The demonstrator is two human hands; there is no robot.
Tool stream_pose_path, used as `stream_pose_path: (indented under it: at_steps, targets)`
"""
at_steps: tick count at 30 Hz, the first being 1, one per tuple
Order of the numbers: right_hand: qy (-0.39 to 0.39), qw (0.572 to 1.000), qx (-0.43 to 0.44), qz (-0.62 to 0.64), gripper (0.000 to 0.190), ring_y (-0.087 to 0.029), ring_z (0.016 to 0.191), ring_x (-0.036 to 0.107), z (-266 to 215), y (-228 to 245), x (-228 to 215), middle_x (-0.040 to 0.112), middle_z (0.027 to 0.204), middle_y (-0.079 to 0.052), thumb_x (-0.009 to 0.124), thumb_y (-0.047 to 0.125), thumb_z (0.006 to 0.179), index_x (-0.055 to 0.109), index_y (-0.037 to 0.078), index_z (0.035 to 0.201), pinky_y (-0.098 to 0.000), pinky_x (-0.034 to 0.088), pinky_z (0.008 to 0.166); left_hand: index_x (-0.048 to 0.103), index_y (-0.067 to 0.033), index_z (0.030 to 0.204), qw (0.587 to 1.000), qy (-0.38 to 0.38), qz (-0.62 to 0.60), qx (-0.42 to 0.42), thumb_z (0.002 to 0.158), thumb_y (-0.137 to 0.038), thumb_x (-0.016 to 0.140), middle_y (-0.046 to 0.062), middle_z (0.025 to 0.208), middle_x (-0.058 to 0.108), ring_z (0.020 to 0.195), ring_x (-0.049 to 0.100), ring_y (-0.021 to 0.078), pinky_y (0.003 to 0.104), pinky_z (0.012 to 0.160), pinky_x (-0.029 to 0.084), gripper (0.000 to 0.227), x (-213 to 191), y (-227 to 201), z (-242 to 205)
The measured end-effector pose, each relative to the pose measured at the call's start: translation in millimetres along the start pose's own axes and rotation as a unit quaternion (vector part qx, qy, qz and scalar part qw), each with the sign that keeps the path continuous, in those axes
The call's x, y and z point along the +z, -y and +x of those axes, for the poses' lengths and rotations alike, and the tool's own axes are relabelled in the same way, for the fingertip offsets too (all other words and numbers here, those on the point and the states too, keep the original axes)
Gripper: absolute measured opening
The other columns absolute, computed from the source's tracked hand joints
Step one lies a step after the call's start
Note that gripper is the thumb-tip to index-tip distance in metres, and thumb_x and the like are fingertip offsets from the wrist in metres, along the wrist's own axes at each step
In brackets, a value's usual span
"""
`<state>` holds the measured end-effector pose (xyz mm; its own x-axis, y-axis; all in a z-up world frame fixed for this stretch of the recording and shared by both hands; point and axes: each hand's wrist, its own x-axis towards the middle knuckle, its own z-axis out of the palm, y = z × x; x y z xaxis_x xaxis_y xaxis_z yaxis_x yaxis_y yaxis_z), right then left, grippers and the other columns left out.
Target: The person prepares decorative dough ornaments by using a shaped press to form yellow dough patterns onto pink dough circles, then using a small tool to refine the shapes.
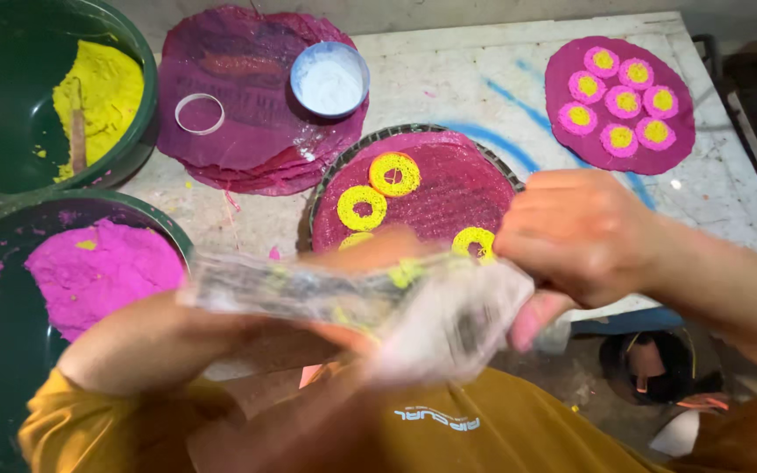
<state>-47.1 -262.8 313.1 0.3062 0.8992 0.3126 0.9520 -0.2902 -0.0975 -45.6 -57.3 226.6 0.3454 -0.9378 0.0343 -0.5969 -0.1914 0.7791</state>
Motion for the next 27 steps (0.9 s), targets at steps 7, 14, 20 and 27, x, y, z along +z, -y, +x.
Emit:
stream_pose_path:
  at_steps: [7, 14, 20, 27]
  targets:
    - [0.148, 0.935, 0.042, 0.319, 0.051, -0.036, 0.069, 0.061, -22.2, 30.8, 47.1, 0.06, 0.075, -0.01, 0.057, 0.057, 0.099, 0.059, 0.007, 0.09, -0.0455, 0.043, 0.058, 0.077, -0.0212, 0.104, 0.968, 0.062, -0.044, -0.241, 0.102, -0.043, 0.068, 0.013, 0.082, 0.071, 0.08, 0.073, 0.0322, 0.046, 0.069, 0.056, 0.024, 15.7, -11.2, -39.3]
    - [0.17, 0.808, 0.132, 0.548, 0.05, -0.038, 0.076, 0.064, -78.3, 35.9, 86.3, 0.058, 0.08, -0.013, 0.053, 0.051, 0.109, 0.055, 0.004, 0.093, -0.0439, 0.045, 0.064, 0.068, -0.0221, 0.119, 0.994, -0.015, -0.086, -0.073, 0.089, -0.023, 0.072, 0.004, 0.092, 0.076, 0.084, 0.076, 0.0269, 0.04, 0.071, 0.058, 0.031, 36.9, 32.8, -108.2]
    - [0.051, 0.985, 0.074, 0.148, 0.033, -0.03, 0.068, 0.062, -57.9, 0.0, 49.4, 0.059, 0.072, -0.008, 0.067, 0.042, 0.089, 0.057, 0.011, 0.081, -0.0405, 0.047, 0.062, 0.066, -0.0065, 0.126, 0.895, -0.092, -0.402, -0.167, 0.084, -0.022, 0.082, 0.013, 0.113, 0.075, 0.092, 0.072, 0.0206, 0.034, 0.08, 0.06, 0.047, 5.8, 78.1, -126.5]
    - [-0.073, 0.928, -0.015, -0.365, 0.015, -0.017, 0.101, 0.065, -37.3, -74.9, 69.1, 0.065, 0.11, -0.001, 0.078, 0.02, 0.1, 0.073, 0.013, 0.112, -0.0366, 0.048, 0.095, 0.067, 0.0018, 0.127, 0.762, -0.05, -0.643, 0.062, 0.095, -0.044, 0.058, 0.016, 0.134, 0.066, 0.112, 0.07, 0.0235, 0.036, 0.098, 0.056, 0.056, 47.9, 138.0, -111.7]
